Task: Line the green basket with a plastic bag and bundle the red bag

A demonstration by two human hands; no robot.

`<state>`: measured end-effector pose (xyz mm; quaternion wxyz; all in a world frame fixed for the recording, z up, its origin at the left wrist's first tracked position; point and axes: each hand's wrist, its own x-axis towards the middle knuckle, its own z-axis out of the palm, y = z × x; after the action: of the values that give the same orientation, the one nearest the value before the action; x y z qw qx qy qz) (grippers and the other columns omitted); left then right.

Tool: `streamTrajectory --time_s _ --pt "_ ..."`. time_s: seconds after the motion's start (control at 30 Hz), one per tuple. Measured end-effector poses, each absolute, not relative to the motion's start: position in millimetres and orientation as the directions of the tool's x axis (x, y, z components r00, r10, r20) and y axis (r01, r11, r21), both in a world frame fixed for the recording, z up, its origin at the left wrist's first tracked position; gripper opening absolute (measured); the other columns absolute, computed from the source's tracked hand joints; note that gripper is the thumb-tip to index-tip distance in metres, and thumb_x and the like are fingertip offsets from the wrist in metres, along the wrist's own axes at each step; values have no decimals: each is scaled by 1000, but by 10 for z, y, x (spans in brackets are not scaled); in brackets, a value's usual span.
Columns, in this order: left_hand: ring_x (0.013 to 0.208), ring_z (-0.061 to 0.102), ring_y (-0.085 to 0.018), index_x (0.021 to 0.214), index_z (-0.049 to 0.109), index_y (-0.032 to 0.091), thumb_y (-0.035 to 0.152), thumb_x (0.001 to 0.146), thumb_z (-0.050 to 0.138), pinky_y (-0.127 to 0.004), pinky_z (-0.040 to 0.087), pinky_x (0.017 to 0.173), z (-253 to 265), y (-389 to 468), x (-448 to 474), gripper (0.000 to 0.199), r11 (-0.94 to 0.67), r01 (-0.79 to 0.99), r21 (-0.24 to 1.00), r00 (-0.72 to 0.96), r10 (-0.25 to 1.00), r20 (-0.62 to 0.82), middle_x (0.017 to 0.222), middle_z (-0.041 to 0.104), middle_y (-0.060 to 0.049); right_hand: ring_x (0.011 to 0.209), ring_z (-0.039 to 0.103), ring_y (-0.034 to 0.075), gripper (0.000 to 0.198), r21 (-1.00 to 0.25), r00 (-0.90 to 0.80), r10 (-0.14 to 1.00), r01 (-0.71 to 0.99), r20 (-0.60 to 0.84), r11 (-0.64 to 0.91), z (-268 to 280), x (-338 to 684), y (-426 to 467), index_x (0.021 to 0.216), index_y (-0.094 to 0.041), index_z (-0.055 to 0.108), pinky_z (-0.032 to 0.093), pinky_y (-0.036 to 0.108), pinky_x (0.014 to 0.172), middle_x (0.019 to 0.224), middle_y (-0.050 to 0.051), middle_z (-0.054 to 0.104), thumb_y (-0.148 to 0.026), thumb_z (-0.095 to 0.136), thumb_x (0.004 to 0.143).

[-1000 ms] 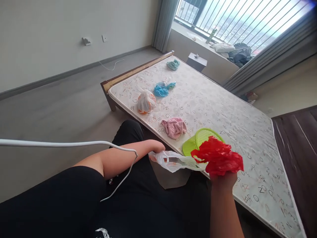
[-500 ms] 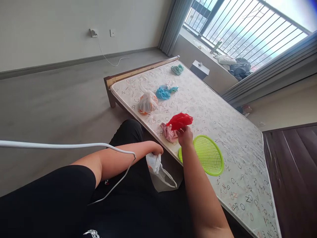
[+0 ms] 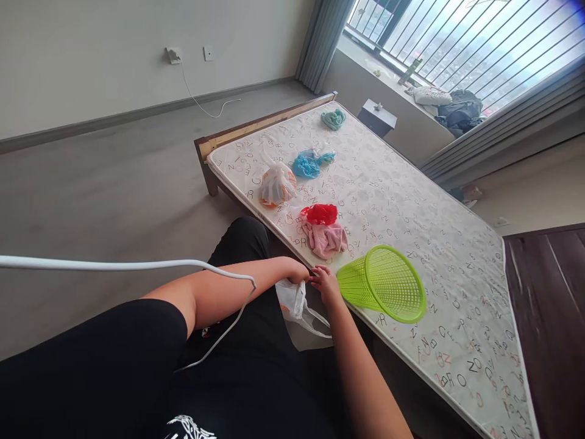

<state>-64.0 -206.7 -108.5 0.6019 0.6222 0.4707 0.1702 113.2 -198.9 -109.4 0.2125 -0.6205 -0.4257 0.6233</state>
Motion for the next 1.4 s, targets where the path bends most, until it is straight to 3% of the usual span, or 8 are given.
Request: streamTrajectory --time_s 0.3,0.47,0.7,0.9,1.1,1.2,1.3,1.4 --pt "97 67 -28 86 78 18 5 60 65 -42 52 103 -827 -2076 -720 32 -17 733 680 568 564 -599 81 73 -4 78 73 20 39 -685 -71 793 553 -605 -474 -1649 1918 -2522 104 -22 66 53 29 64 104 7 75 -48 63 75" --pt "100 68 -28 91 78 18 3 60 64 -41 52 103 -742 -2090 -718 38 -56 770 636 552 559 -619 91 76 -5 115 73 30 36 -623 -91 889 745 -449 -238 -1861 2217 -2619 109 -19 71 58 40 98 118 15 76 -32 67 76" --pt "97 67 -27 91 77 19 6 59 62 -40 53 101 -745 -2080 -712 37 -69 765 640 554 577 -601 91 76 -5 138 63 32 53 -580 -233 910 815 -344 -10 -1960 2097 -2588 133 -16 68 48 46 120 143 17 68 -23 67 81" --pt "89 66 -26 88 77 19 8 58 62 -38 54 95 -788 -2090 -736 35 -54 720 692 579 595 -557 80 72 -2 145 58 29 72 -386 -294 812 918 -504 93 -1960 2034 -2667 151 -18 58 43 40 122 154 16 61 -19 73 81" --pt "81 63 -21 84 76 17 4 59 60 -33 53 85 -675 -2072 -707 33 -57 598 799 633 644 -428 80 73 0 149 50 36 80 -27 -141 769 987 -623 160 -1681 2001 -2687 160 -31 49 46 48 111 165 16 49 -30 79 86" --pt "87 66 -20 85 77 17 3 67 60 -31 53 89 -508 -2104 -801 29 -78 484 872 653 696 -300 90 77 -2 146 52 38 62 55 -155 805 972 -572 227 -1405 1933 -2613 147 -27 62 44 51 110 161 18 53 -30 77 87" --pt "93 70 -22 91 78 16 8 75 64 -33 54 91 -333 -2199 -1025 22 -127 256 958 587 808 -49 99 80 -7 132 63 37 28 -3 -203 815 971 -543 240 -1035 1948 -2549 118 -19 76 45 51 108 131 18 74 -29 67 93" --pt "103 72 -24 126 72 15 30 86 73 -37 56 96 -215 -2290 -1285 43 -148 150 978 381 921 81 116 78 -12 111 73 34 26 -285 -276 820 947 -501 145 -518 2128 -2574 105 -18 77 50 45 100 105 13 81 -34 60 96"
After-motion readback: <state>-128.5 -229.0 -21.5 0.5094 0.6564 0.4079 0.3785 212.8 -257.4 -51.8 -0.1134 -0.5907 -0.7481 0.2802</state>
